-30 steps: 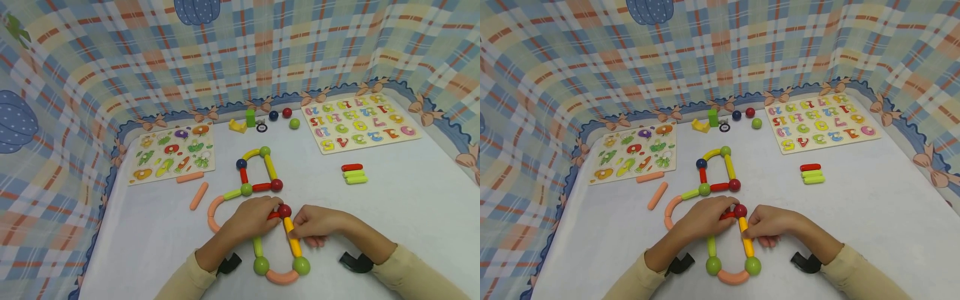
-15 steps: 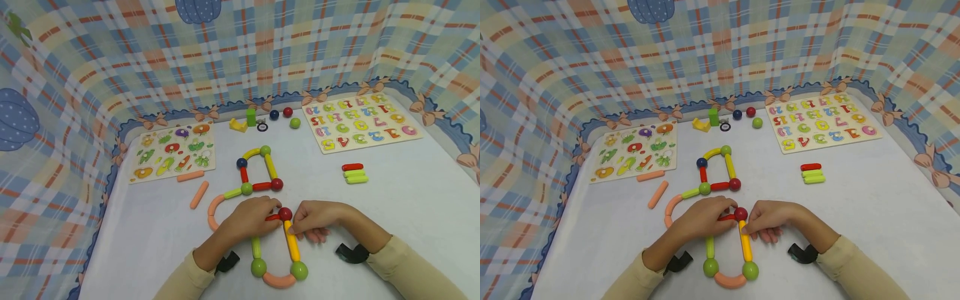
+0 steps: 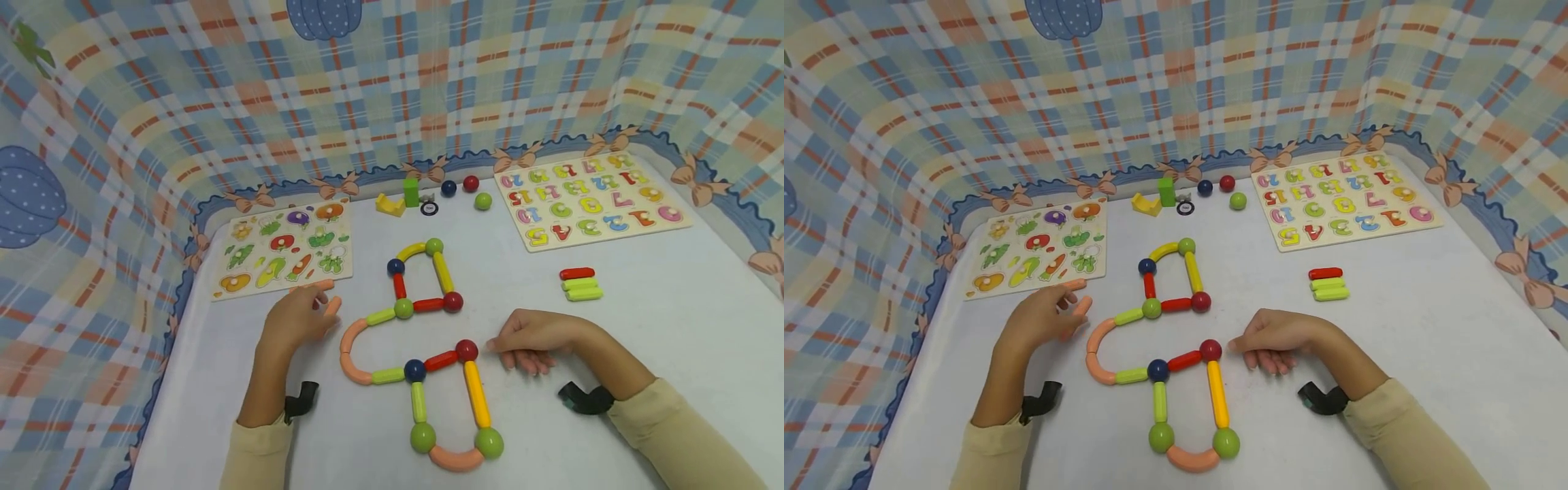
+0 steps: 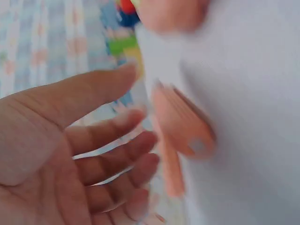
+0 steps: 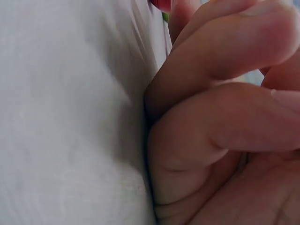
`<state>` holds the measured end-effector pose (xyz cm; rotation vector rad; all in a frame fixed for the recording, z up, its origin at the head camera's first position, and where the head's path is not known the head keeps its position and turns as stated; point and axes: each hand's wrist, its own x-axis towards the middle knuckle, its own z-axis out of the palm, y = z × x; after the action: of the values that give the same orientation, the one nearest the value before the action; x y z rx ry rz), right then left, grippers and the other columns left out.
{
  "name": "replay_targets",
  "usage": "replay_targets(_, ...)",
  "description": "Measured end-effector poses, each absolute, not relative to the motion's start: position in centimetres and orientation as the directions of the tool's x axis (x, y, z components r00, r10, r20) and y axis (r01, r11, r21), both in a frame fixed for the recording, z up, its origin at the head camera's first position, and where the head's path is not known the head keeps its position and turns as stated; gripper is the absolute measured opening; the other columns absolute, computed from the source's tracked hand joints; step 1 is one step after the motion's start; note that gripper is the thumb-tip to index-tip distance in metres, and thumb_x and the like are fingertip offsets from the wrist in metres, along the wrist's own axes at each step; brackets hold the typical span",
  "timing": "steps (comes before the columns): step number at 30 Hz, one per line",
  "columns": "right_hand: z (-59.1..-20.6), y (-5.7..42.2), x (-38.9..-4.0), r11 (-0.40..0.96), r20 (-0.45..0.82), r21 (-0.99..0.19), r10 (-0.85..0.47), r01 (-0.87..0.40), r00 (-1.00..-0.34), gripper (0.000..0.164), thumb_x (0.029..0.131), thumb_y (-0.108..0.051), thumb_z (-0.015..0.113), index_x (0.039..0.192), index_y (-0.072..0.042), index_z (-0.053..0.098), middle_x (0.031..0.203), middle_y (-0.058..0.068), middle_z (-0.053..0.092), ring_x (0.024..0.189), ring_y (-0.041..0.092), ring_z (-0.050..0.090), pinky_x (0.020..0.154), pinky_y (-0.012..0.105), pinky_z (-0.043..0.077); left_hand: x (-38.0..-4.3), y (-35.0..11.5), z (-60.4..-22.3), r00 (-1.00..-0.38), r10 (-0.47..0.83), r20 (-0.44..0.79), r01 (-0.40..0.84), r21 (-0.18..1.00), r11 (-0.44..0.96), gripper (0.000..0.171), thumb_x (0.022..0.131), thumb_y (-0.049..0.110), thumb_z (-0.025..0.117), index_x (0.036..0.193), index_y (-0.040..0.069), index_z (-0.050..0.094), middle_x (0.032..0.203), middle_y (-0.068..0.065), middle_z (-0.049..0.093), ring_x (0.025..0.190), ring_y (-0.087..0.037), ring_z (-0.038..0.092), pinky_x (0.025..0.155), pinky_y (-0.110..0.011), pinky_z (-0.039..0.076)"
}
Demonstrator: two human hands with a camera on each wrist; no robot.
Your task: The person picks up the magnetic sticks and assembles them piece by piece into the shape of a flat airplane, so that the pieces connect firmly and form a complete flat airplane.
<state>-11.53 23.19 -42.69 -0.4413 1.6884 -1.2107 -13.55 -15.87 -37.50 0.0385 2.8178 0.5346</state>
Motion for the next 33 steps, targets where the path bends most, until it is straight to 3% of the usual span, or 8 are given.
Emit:
replay_targets(3, -42.8, 23.8, -11.9, 0.438, -0.494, -0.869, -0.729, 0.232, -0.474, 0.043, 0.091, -0.029, 0.052, 0.073, 0.009, 0.06, 0.049, 0.009, 0.05, 0.036, 0.014, 0.049, 0.034, 0.018, 0.032, -14.0, -17.2, -38.1, -0.935, 0.055, -0.352, -0.085, 0.369, 0.925, 0.032, 0.072, 0.028, 0.074, 0.094, 0.01, 0.059, 0.081, -0.002, 0.056, 0.067, -0.018, 0.049, 0.058, -0.032, 0.039)
replay_targets(6, -43.0, 24.5, -12.3, 0.441, -0.492, -0.868, -0.702, 0.228, -0.516, 0.042, 0.091, -0.031, 0.052, 0.074, 0.006, 0.061, 0.05, 0.009, 0.051, 0.036, 0.015, 0.048, 0.035, 0.019, 0.033, -14.2, -17.7, -38.6, -0.93, 0.068, -0.362, -0.08, 0.378, 0.922, 0.028, 0.073, 0.028, 0.073, 0.089, 0.01, 0.059, 0.075, -0.002, 0.055, 0.066, -0.018, 0.049, 0.057, -0.032, 0.038)
replay_targets(12, -43.1, 26.1, -13.1, 0.43, -0.415, -0.888, -0.598, 0.163, -0.686, 0.034, 0.091, -0.031, 0.053, 0.082, 0.002, 0.06, 0.056, 0.014, 0.053, 0.041, 0.022, 0.049, 0.037, 0.023, 0.038, -14.2, -17.3, -37.8, -0.944, 0.081, -0.319, -0.04, 0.356, 0.934, 0.027, 0.075, 0.029, 0.07, 0.095, 0.013, 0.061, 0.072, -0.002, 0.054, 0.063, -0.018, 0.047, 0.056, -0.032, 0.037)
replay_targets(18, -42.6, 26.2, -13.6, 0.452, -0.286, -0.89, -0.445, 0.063, -0.849, 0.028, 0.087, -0.033, 0.059, 0.097, -0.006, 0.06, 0.074, 0.015, 0.058, 0.062, 0.03, 0.054, 0.051, 0.031, 0.047, -14.0, -13.2, -35.3, -0.941, 0.254, -0.221, 0.148, 0.406, 0.902, 0.025, 0.083, 0.036, 0.062, 0.102, 0.02, 0.06, 0.078, 0.002, 0.057, 0.065, -0.016, 0.05, 0.055, -0.029, 0.041)
replay_targets(24, -42.3, 26.3, -13.5, 0.469, -0.209, -0.883, -0.398, -0.003, -0.893, 0.024, 0.088, -0.028, 0.059, 0.098, -0.007, 0.062, 0.08, 0.014, 0.059, 0.07, 0.03, 0.054, 0.058, 0.035, 0.049, -14.5, -6.1, -34.5, -0.87, 0.457, -0.182, 0.371, 0.367, 0.853, 0.023, 0.086, 0.037, 0.058, 0.104, 0.023, 0.057, 0.072, 0.006, 0.056, 0.061, -0.013, 0.051, 0.052, -0.026, 0.041)
replay_targets(29, -42.3, 26.8, -13.7, 0.477, -0.226, -0.878, -0.335, 0.042, -0.915, 0.026, 0.087, -0.03, 0.06, 0.097, -0.006, 0.062, 0.081, 0.013, 0.06, 0.072, 0.029, 0.056, 0.06, 0.035, 0.05, -15.2, -0.9, -35.1, -0.785, 0.592, -0.185, 0.534, 0.282, 0.797, 0.02, 0.082, 0.026, 0.065, 0.098, 0.016, 0.058, 0.073, 0.005, 0.053, 0.063, -0.012, 0.048, 0.054, -0.021, 0.04)
replay_targets(33, -42.7, 27.4, -14.0, 0.417, -0.246, -0.903, -0.307, 0.103, -0.919, 0.032, 0.087, -0.033, 0.06, 0.1, -0.003, 0.06, 0.085, 0.016, 0.06, 0.072, 0.03, 0.057, 0.06, 0.034, 0.05, -15.3, 2.0, -35.6, -0.741, 0.646, -0.185, 0.619, 0.185, 0.763, 0.018, 0.084, 0.024, 0.063, 0.099, 0.015, 0.059, 0.077, 0.005, 0.053, 0.065, -0.011, 0.048, 0.055, -0.019, 0.04)
